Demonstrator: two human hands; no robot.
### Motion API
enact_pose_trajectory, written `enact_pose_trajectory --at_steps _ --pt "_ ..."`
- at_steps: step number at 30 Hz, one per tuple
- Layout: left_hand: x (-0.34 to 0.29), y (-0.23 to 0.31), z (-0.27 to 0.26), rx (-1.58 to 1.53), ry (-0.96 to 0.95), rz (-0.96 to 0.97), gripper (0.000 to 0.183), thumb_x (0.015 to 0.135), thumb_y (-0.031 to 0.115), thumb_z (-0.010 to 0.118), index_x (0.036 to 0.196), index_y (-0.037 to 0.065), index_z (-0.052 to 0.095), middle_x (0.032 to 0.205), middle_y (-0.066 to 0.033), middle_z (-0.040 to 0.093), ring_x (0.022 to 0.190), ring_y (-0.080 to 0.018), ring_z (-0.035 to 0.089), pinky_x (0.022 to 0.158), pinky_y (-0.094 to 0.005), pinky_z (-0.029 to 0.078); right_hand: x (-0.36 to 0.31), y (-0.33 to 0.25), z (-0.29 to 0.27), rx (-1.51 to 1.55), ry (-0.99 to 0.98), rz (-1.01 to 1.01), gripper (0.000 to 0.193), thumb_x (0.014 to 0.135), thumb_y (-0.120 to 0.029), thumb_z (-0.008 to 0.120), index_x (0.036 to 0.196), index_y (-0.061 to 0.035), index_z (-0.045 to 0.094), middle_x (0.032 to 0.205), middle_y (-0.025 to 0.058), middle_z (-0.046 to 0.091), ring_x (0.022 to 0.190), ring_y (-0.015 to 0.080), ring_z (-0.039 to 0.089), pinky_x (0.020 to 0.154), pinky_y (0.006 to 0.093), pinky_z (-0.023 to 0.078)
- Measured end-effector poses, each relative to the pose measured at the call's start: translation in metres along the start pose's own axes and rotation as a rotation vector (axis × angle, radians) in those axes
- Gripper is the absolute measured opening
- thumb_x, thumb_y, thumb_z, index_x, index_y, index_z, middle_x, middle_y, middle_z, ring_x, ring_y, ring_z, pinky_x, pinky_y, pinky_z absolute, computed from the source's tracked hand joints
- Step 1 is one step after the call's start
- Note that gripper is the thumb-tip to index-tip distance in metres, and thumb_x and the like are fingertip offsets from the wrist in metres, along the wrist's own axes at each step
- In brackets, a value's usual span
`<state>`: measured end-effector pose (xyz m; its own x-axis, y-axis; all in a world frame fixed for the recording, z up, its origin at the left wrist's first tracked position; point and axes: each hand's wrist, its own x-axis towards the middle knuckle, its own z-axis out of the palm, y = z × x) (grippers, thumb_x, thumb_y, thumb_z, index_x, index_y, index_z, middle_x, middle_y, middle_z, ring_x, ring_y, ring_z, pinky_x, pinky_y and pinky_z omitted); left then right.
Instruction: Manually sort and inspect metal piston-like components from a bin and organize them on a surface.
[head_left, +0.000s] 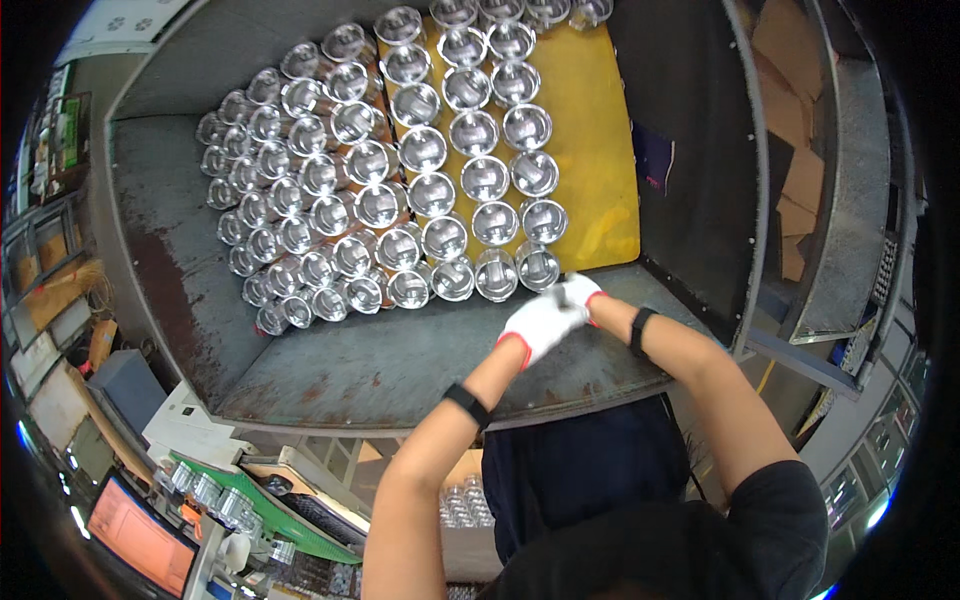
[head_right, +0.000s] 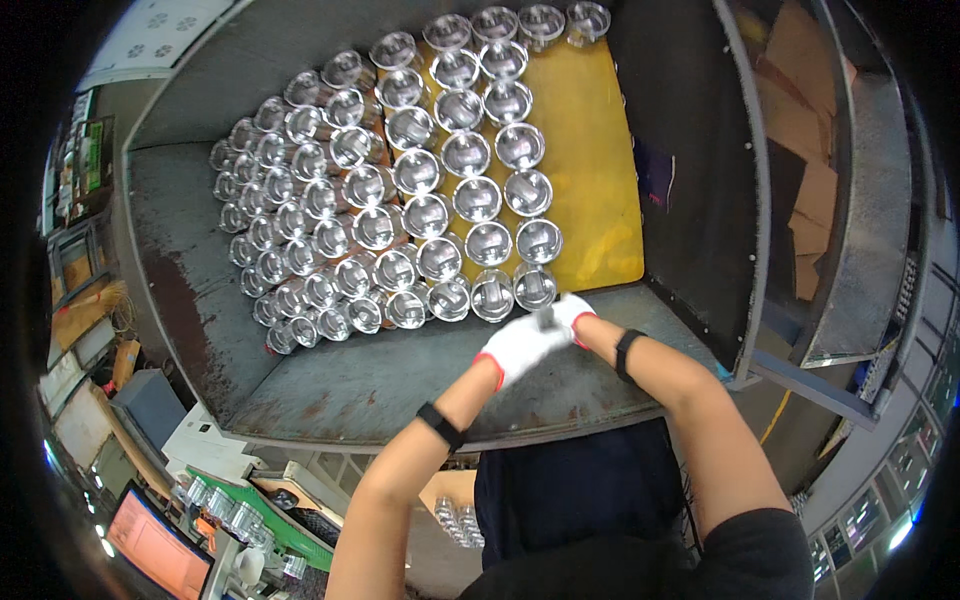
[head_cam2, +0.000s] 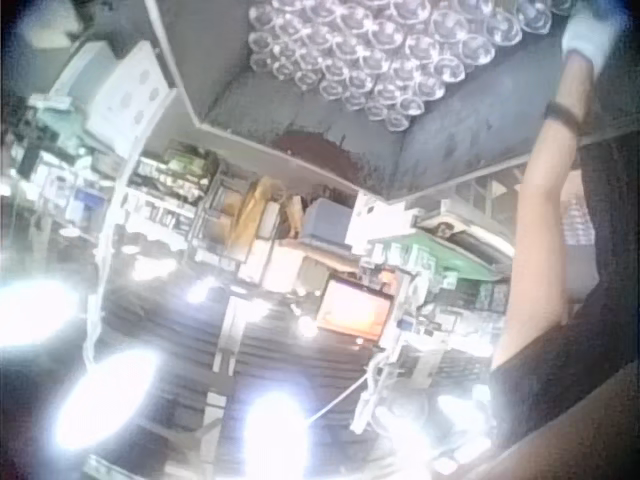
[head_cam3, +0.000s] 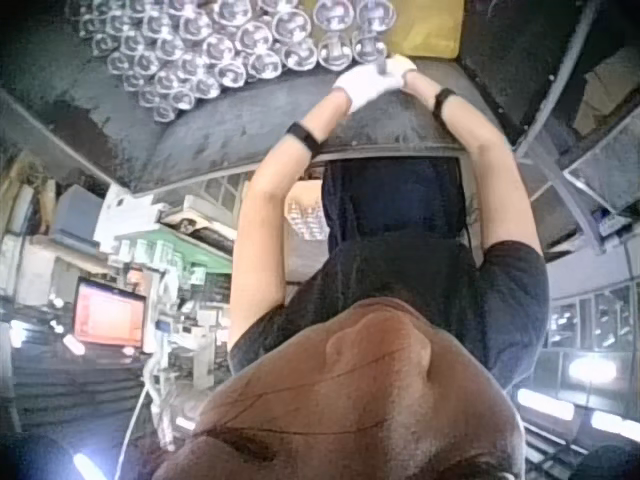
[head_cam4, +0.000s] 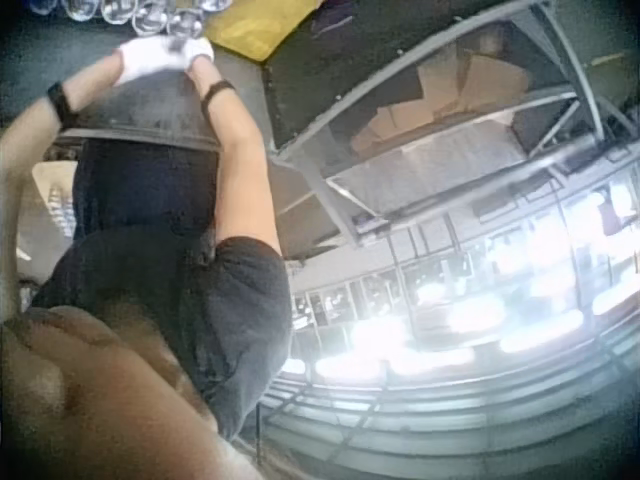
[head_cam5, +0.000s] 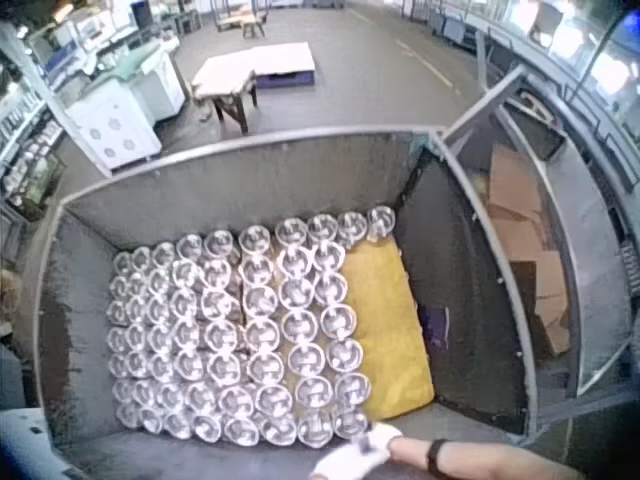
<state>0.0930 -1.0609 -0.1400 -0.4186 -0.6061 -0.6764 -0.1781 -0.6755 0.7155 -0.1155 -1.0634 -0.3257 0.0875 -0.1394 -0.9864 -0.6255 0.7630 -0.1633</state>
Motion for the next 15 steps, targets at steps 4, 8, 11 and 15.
enact_pose_trajectory --at_steps 4,8,11,15 --pt "-0.139 0.016 0.03 0.77 0.357 0.032 0.068 0.09 0.057 0.052 0.131 0.003 0.055 0.122 -0.0233 0.064 0.117 -0.0389 0.06 0.108 -0.0498 0.038 -0.188 -0.087 0.021 -0.804 -0.288 -0.298 0.066 0.09 -0.046 0.059 0.137 0.0001 0.054 0.13 0.0251 0.062 0.119 0.0362 0.061 0.102 0.0398 0.047" --pt "-0.199 0.024 0.085 0.889 0.431 0.08 0.066 0.083 0.047 0.067 0.133 0.005 0.053 0.125 -0.0195 0.058 0.12 -0.0364 0.053 0.111 -0.055 0.031 -0.307 -0.075 0.005 -1.131 -0.023 -0.551 0.05 0.092 -0.047 0.055 0.117 -0.0054 0.067 0.114 0.0203 0.069 0.109 0.0375 0.063 0.096 0.0432 0.048" --pt "-0.205 0.01 0.109 0.933 0.623 0.108 0.068 0.078 0.042 0.074 0.134 0.011 0.053 0.128 -0.0189 0.053 0.124 -0.0388 0.046 0.112 -0.0596 0.028 -0.309 -0.043 -0.008 -1.058 0.112 -0.849 0.039 0.096 -0.039 0.05 0.105 -0.0073 0.07 0.103 0.0182 0.07 0.1 0.0367 0.065 0.09 0.0453 0.05" --pt "-0.192 -0.005 0.126 0.963 0.768 0.104 0.072 0.074 0.038 0.077 0.137 0.015 0.052 0.133 -0.0213 0.049 0.128 -0.0419 0.041 0.113 -0.0629 0.025 -0.301 -0.027 -0.004 -1.209 0.337 -0.85 0.038 0.097 -0.036 0.046 0.097 -0.007 0.07 0.097 0.0164 0.071 0.094 0.0354 0.066 0.087 0.0461 0.05"
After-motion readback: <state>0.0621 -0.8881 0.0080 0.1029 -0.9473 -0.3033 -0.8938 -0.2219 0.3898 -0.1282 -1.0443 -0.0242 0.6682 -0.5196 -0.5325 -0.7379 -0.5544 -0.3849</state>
